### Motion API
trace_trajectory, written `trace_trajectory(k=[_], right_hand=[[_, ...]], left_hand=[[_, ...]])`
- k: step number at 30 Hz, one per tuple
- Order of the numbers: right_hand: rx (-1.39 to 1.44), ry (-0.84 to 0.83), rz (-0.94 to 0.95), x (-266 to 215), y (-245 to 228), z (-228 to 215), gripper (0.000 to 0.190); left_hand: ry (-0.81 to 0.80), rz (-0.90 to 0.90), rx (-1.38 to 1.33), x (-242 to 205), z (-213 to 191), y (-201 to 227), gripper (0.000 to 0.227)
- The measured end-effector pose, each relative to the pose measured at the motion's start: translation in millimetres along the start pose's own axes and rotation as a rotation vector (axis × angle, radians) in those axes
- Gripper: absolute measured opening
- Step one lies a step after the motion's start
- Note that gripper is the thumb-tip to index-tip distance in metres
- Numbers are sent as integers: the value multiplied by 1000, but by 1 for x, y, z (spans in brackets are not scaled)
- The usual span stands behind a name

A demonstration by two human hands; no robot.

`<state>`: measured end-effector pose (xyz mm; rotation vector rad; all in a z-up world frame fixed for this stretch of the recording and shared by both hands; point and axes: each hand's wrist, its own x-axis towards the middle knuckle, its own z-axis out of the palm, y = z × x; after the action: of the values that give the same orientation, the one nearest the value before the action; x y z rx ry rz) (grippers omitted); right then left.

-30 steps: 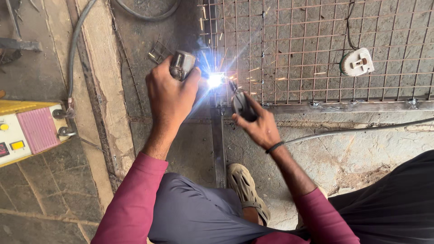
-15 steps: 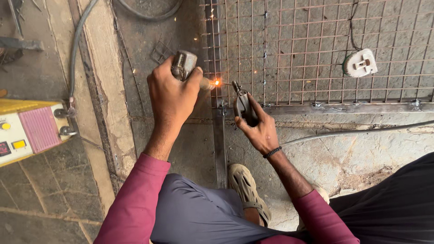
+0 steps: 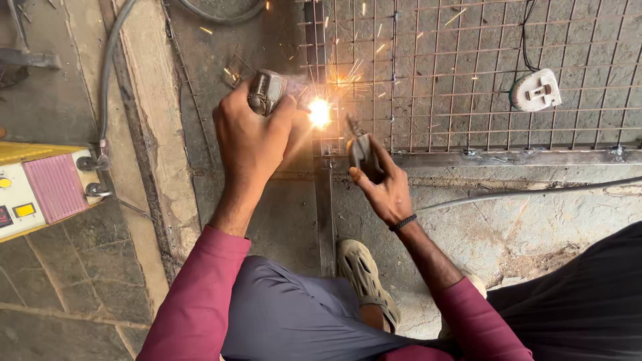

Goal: The person welds a metal mesh panel to a metal frame using a welding torch and a hammer. They repeatedly weld intersections and tap the welds with a hammer to check the joints.

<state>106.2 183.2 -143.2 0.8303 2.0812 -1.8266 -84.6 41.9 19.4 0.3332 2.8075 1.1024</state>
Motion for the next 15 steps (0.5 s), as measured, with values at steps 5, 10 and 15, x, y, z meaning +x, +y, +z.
trace_trajectory(k=[5,10,15], right_hand=[[30,68,-49,-4,-1,0,107],[14,21,-23,-5,-2,2,107],[7,20,-50,-5,-2,3,105]], left_hand=[[-2,-15,-16,0,1,0,18],[-22,-22,-30,1,2,0,18],[8,24,19,2,4,-1,17]])
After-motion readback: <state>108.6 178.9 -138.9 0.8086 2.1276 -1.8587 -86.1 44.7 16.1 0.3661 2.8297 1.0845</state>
